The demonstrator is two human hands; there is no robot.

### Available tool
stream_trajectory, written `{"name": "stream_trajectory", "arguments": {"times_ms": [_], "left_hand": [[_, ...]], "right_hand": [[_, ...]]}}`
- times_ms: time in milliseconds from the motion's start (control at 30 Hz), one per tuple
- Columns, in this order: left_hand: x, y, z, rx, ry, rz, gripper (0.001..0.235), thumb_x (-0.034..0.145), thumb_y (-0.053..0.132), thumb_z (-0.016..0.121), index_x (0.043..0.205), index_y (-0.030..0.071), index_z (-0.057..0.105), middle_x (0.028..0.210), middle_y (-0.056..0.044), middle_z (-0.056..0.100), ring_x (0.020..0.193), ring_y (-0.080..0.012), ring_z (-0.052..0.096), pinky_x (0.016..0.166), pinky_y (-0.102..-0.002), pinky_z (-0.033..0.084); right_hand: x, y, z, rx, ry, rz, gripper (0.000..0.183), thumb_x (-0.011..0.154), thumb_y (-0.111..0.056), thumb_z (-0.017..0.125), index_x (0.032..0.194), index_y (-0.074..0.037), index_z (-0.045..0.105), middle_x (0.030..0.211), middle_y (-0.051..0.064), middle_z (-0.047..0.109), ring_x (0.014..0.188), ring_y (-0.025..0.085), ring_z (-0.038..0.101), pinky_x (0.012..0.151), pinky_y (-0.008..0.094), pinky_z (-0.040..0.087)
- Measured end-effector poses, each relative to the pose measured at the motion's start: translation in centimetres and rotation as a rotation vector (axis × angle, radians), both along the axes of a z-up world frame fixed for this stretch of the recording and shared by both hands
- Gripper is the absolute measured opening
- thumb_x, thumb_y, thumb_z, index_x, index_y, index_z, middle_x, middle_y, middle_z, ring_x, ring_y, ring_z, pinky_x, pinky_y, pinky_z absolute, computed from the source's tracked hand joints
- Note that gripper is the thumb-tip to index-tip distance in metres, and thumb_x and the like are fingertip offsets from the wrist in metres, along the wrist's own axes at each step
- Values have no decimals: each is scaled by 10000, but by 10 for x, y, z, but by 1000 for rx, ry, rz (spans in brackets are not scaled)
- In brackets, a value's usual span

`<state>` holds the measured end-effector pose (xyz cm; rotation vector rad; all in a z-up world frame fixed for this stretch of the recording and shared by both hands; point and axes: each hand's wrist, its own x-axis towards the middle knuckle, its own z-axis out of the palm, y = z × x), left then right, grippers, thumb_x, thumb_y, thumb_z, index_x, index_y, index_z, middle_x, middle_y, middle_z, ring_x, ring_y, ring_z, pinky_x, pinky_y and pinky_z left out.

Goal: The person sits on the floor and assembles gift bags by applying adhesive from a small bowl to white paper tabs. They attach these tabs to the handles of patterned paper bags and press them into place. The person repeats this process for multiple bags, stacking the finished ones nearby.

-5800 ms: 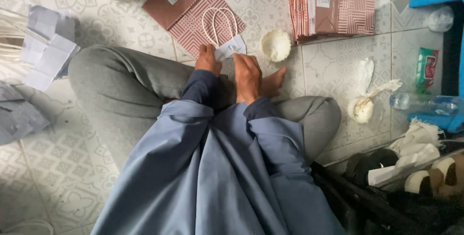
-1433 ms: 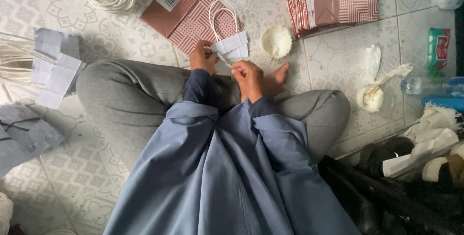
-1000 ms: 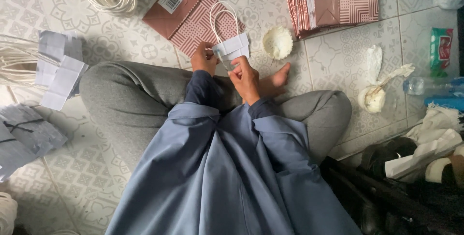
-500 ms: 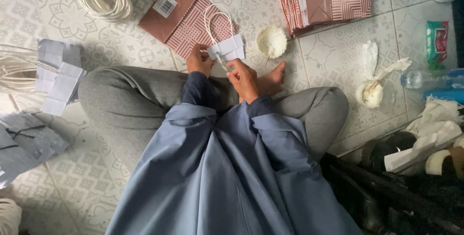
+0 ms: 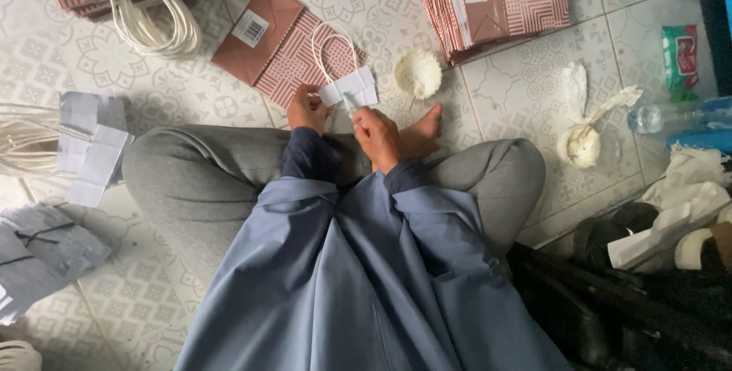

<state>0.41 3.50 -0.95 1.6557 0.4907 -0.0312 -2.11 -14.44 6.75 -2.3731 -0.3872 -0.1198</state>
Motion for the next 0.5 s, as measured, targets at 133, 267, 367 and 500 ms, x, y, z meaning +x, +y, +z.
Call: {"name": "stream_trajectory", "arguments": {"times_ms": [133, 267, 367, 500], "left_hand": [[-2, -2, 2, -17, 68, 53, 355, 932, -93, 563, 1240, 80, 589, 1019, -225, 691, 858, -282, 775, 763, -401, 701], [0, -1, 0, -39, 47, 47, 355, 935, -85, 547, 1248, 78, 587, 1008, -219, 695, 826, -262, 768, 758, -402, 690], [6, 2, -11, -80, 48, 20, 384, 921, -74, 547, 1269, 87, 566, 1001, -205, 702, 816, -246, 766, 736, -346, 678], [9, -2, 9, -253, -82, 84, 382, 898, -101, 589, 1256, 33, 591, 1000, -263, 710, 823, -279, 762, 726, -359, 688]], "right_hand": [[11, -17, -7, -61, -29, -82, 120, 894, -72, 662, 965, -163, 631, 702, 115, 603, 772, 391, 683, 696, 502, 577], [15, -25, 12, -83, -90, -131, 147, 883, -100, 691, 973, -206, 642, 712, 54, 619, 757, 306, 698, 693, 430, 592], [10, -29, 64, -109, -98, -226, 198, 852, -190, 763, 1007, -304, 717, 752, -37, 684, 789, 239, 692, 834, 388, 562], [42, -100, 96, -29, -189, -255, 222, 892, -91, 754, 1059, -237, 771, 875, 23, 732, 854, 261, 707, 792, 380, 592]]}}
